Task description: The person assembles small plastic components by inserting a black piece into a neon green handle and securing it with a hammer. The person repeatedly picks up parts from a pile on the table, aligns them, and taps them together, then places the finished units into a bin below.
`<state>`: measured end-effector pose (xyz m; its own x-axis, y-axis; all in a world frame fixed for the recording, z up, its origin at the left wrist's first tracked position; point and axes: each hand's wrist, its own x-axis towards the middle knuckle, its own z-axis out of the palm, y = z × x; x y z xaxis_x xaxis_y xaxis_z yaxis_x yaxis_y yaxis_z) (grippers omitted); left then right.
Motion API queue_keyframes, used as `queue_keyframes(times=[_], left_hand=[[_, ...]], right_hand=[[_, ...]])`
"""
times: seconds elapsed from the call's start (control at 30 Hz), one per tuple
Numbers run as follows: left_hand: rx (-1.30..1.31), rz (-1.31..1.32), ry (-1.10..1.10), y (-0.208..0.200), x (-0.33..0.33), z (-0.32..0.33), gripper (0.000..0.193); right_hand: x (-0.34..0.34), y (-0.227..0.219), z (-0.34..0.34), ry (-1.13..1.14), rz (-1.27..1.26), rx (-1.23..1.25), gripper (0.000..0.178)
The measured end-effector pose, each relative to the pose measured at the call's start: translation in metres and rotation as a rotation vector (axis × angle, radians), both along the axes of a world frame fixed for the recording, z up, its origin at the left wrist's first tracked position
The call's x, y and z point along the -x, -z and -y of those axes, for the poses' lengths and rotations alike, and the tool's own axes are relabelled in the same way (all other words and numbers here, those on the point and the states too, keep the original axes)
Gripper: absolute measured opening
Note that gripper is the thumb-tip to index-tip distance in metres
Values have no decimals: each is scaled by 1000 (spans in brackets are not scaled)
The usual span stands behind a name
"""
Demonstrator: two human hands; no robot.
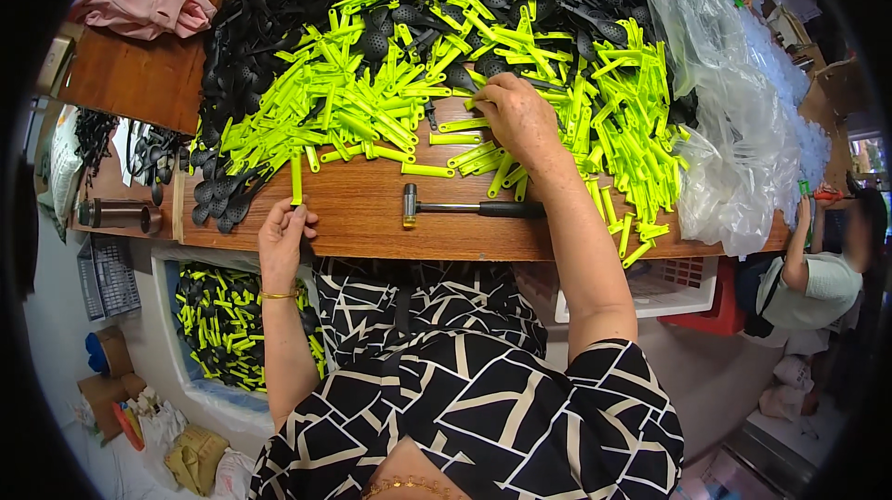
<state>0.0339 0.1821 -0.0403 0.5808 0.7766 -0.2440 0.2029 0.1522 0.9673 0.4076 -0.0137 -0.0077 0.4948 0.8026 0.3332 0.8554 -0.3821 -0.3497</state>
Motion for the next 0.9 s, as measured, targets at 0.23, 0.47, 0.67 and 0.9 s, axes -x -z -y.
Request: queue_keyframes(times=[0.23, 0.47, 0.67, 0.9], left_hand=[[-13, 56, 35, -6, -4, 8, 25], [232, 199, 60, -17, -8, 48, 28], [237, 203, 84, -11, -8, 72, 24], [188, 232, 91, -6, -16, 79, 31]], right_hand=[[-6, 6, -24, -17, 105, 63, 14], [-23, -2, -49, -109, 186, 281, 10], [32, -19, -36, -132, -367, -419, 13], [117, -40, -33, -589, -545, -161, 16]])
